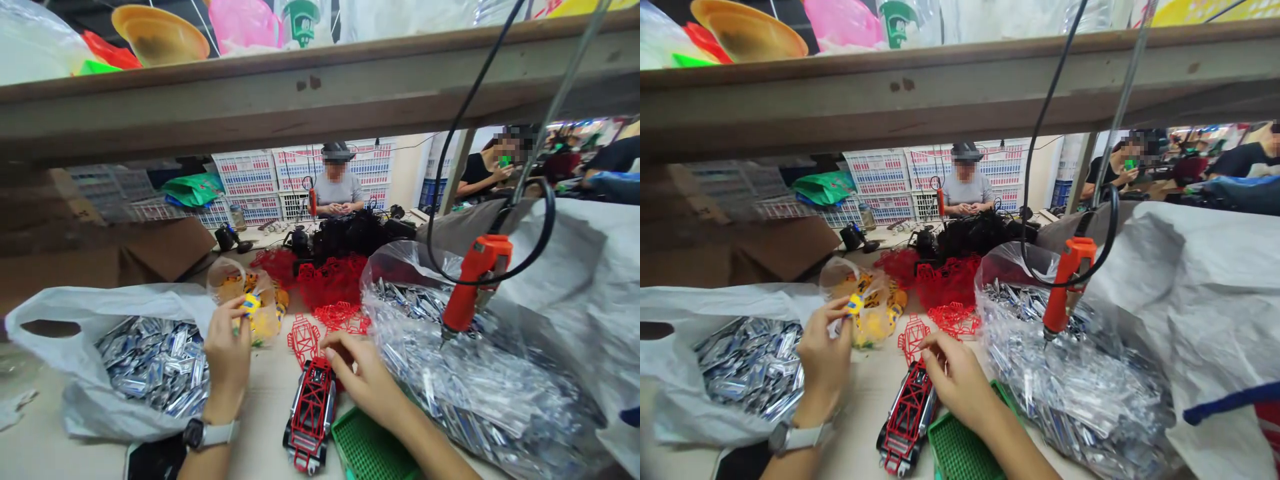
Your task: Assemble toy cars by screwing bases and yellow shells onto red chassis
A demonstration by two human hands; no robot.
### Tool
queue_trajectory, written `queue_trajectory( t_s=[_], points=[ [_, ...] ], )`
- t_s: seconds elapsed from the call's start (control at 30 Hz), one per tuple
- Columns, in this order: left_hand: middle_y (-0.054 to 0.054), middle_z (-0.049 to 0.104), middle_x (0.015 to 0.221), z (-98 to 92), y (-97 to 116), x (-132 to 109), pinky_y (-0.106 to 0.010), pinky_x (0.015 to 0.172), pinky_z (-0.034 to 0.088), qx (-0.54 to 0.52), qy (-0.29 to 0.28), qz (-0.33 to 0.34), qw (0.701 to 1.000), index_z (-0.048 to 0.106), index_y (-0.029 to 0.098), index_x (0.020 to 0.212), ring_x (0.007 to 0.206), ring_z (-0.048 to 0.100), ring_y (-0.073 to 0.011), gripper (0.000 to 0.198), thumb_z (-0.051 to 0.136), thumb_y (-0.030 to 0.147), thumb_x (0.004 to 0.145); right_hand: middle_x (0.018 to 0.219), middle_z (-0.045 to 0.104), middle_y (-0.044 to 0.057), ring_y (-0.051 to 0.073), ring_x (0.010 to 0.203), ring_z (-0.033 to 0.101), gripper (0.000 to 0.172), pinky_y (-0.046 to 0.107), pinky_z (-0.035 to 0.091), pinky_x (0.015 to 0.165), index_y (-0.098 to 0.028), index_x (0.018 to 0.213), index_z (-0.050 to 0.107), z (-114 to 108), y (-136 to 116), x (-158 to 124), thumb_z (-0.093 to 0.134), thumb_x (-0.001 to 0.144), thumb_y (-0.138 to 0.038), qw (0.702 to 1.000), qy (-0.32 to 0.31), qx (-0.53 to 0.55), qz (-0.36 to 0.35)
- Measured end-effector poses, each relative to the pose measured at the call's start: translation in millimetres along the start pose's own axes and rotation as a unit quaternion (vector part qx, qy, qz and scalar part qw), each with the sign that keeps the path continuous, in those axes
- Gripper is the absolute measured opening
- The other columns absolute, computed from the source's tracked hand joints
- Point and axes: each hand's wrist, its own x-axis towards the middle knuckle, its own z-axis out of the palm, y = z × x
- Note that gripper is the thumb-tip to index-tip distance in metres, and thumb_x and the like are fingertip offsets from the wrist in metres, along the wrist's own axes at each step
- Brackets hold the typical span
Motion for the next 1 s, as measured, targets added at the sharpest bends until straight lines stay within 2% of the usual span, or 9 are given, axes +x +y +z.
queue_trajectory(
  t_s=[0.17, 0.27, 0.33, 0.47, 0.57, 0.67, 0.77, 0.9, 1.0],
  points=[
    [-0.003, 0.078, 0.106, 27.3, 41, -25, -0.032, 0.088, 0.059, -0.152, -0.085, 0.167, 0.97, 0.061, 0.026, 0.089, 0.1, 0.075, -0.0174, 0.015, 0.054, 0.018, 0.1, 0.124, 0.067, 0.01, 0.021, 0.106, 0.066, 0.037, 0.033, 0.053, 0.093, -0.023, 0.139, 0.059, -1, 8, -1, 0.054, 0.103, -0.029, 0.995, 0.048, -0.033, -0.076],
    [-0.003, 0.077, 0.106, 34.3, 56, -34, -0.03, 0.087, 0.06, -0.196, -0.109, 0.198, 0.954, 0.06, 0.025, 0.091, 0.1, 0.075, -0.016, 0.016, 0.055, 0.012, 0.099, 0.129, 0.066, 0.01, 0.023, 0.122, 0.063, 0.033, 0.036, 0.049, 0.105, -0.024, 0.135, 0.064, -6, 16, 0, 0.056, 0.103, -0.027, 0.994, 0.041, -0.045, -0.092],
    [-0.003, 0.075, 0.102, 35.2, 59, -36, -0.03, 0.085, 0.059, -0.203, -0.109, 0.2, 0.952, 0.058, 0.024, 0.091, 0.096, 0.074, -0.0159, 0.017, 0.055, 0.009, 0.099, 0.122, 0.069, 0.01, 0.024, 0.12, 0.064, 0.026, 0.038, 0.049, 0.107, -0.024, 0.125, 0.07, -8, 19, 1, 0.059, 0.101, -0.028, 0.994, 0.046, -0.042, -0.09],
    [0.001, 0.067, 0.084, 33.7, 57, -36, -0.027, 0.071, 0.055, -0.173, -0.108, 0.208, 0.957, 0.06, 0.023, 0.094, 0.077, 0.067, -0.0157, 0.016, 0.056, 0.008, 0.098, 0.112, 0.074, 0.01, 0.026, 0.11, 0.068, 0.024, 0.041, 0.053, 0.1, -0.023, 0.111, 0.075, -8, 19, 3, 0.058, 0.099, -0.035, 0.997, 0.073, 0.01, -0.017],
    [0.0, 0.059, 0.077, 32.5, 58, -37, -0.03, 0.065, 0.047, -0.122, -0.113, 0.209, 0.964, 0.063, 0.022, 0.088, 0.072, 0.058, -0.0193, 0.016, 0.06, 0.009, 0.096, 0.113, 0.077, 0.011, 0.027, 0.106, 0.071, 0.029, 0.041, 0.057, 0.092, -0.022, 0.114, 0.074, -3, 18, 3, 0.059, 0.097, -0.041, 0.994, 0.089, 0.041, 0.049],
    [-0.001, 0.058, 0.076, 32.6, 64, -41, -0.032, 0.064, 0.043, -0.093, -0.125, 0.213, 0.964, 0.062, 0.021, 0.082, 0.073, 0.053, -0.0217, 0.019, 0.06, 0.011, 0.097, 0.097, 0.078, 0.01, 0.024, 0.082, 0.074, 0.038, 0.034, 0.06, 0.066, -0.019, 0.111, 0.073, 4, 19, 2, 0.06, 0.096, -0.051, 0.988, 0.079, 0.082, 0.109],
    [-0.002, 0.06, 0.077, 34.0, 71, -45, -0.031, 0.064, 0.044, -0.102, -0.151, 0.228, 0.956, 0.065, 0.021, 0.085, 0.073, 0.055, -0.0208, 0.019, 0.056, 0.015, 0.101, 0.08, 0.073, 0.005, 0.018, 0.055, 0.064, 0.048, 0.027, 0.05, 0.041, -0.019, 0.103, 0.071, 9, 21, 2, 0.059, 0.092, -0.065, 0.977, 0.066, 0.132, 0.151],
    [-0.005, 0.072, 0.091, 33.8, 74, -44, -0.037, 0.085, 0.051, -0.143, -0.189, 0.234, 0.943, 0.07, 0.023, 0.095, 0.091, 0.065, -0.0223, 0.009, 0.063, 0.024, 0.099, 0.073, 0.063, 0.0, 0.013, 0.049, 0.055, 0.058, 0.026, 0.05, 0.043, -0.022, 0.089, 0.061, 4, 28, 6, 0.06, 0.083, -0.08, 0.967, 0.086, 0.172, 0.166],
    [-0.006, 0.077, 0.102, 30.8, 67, -38, -0.044, 0.101, 0.048, -0.176, -0.222, 0.177, 0.942, 0.072, 0.025, 0.098, 0.105, 0.067, -0.0246, 0.008, 0.067, 0.03, 0.097, 0.071, 0.059, -0.002, 0.015, 0.054, 0.057, 0.061, 0.027, 0.051, 0.049, -0.024, 0.086, 0.053, -6, 34, 10, 0.055, 0.082, -0.085, 0.965, 0.099, 0.177, 0.164]
  ],
)
